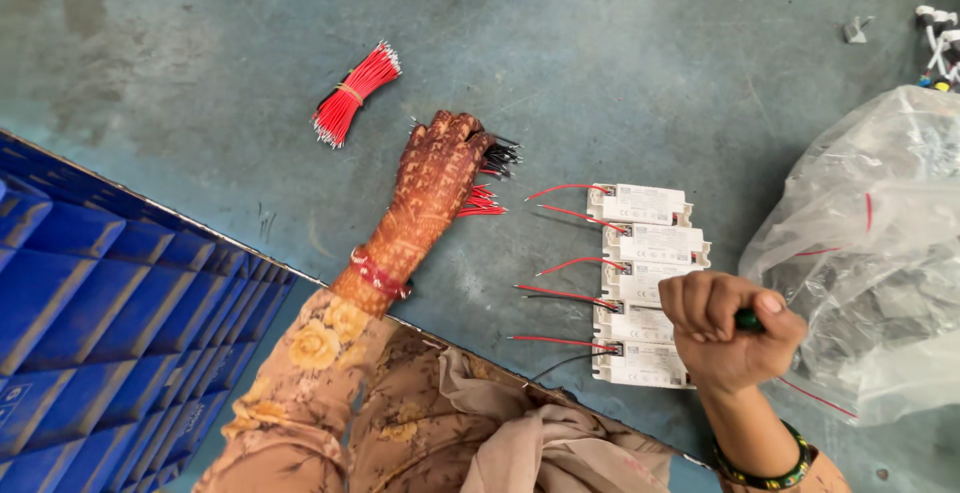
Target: The person uses a screwdriver to fasten red and black wires into the terminal blocks of white LED driver modules, then snaps small terminal connectors onto the modules and stacks the finished drivers on the workbench.
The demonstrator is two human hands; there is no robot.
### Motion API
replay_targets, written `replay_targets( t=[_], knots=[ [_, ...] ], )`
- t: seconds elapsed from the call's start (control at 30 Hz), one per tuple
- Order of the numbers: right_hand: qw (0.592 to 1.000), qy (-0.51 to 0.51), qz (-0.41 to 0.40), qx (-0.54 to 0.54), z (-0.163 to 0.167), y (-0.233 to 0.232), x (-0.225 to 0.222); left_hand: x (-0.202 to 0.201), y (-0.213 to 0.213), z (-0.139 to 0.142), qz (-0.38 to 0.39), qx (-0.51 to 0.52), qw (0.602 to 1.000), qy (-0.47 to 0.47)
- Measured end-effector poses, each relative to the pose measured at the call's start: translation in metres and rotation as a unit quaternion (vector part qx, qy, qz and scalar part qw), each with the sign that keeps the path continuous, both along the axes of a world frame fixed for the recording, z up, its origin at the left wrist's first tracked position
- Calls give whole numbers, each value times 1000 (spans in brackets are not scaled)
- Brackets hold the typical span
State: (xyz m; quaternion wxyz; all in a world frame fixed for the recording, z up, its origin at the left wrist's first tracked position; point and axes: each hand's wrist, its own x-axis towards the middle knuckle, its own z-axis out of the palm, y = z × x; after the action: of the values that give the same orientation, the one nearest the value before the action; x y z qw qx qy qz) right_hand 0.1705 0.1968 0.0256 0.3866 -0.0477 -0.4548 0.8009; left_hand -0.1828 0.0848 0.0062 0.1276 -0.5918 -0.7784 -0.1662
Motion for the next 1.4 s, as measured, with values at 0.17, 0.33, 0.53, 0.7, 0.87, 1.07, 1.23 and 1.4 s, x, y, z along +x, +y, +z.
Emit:
replay_targets(
  t=[0.17, 0.33, 0.53, 0.7, 0.87, 1.07, 1.23, 1.4],
  knots=[
    [1000, 11, -7, 0, 1, 2, -1, -16, 13, 4, -36, 36, 998, 23],
    [1000, 17, -15, 4, 3, 4, -3, -13, 3, 29, -40, 18, 993, -105],
    [998, 46, -13, -30, 19, 16, -6, 47, 2, 32, -191, 114, 932, -288],
    [999, 47, -25, -11, 36, 32, -12, 117, 4, 8, -260, 142, 941, -162],
    [1000, 23, -15, 3, 33, 34, -32, 133, 8, -3, -194, 24, 903, -382],
    [1000, -6, -9, -6, 20, 31, -35, 133, -9, 13, -208, 127, 938, -247],
    [1000, -13, -6, -8, 13, 28, -37, 148, -11, 26, -198, 70, 884, -419],
    [1000, -20, -4, -10, 10, 26, -37, 144, -3, 17, -191, 64, 893, -404]
  ],
)
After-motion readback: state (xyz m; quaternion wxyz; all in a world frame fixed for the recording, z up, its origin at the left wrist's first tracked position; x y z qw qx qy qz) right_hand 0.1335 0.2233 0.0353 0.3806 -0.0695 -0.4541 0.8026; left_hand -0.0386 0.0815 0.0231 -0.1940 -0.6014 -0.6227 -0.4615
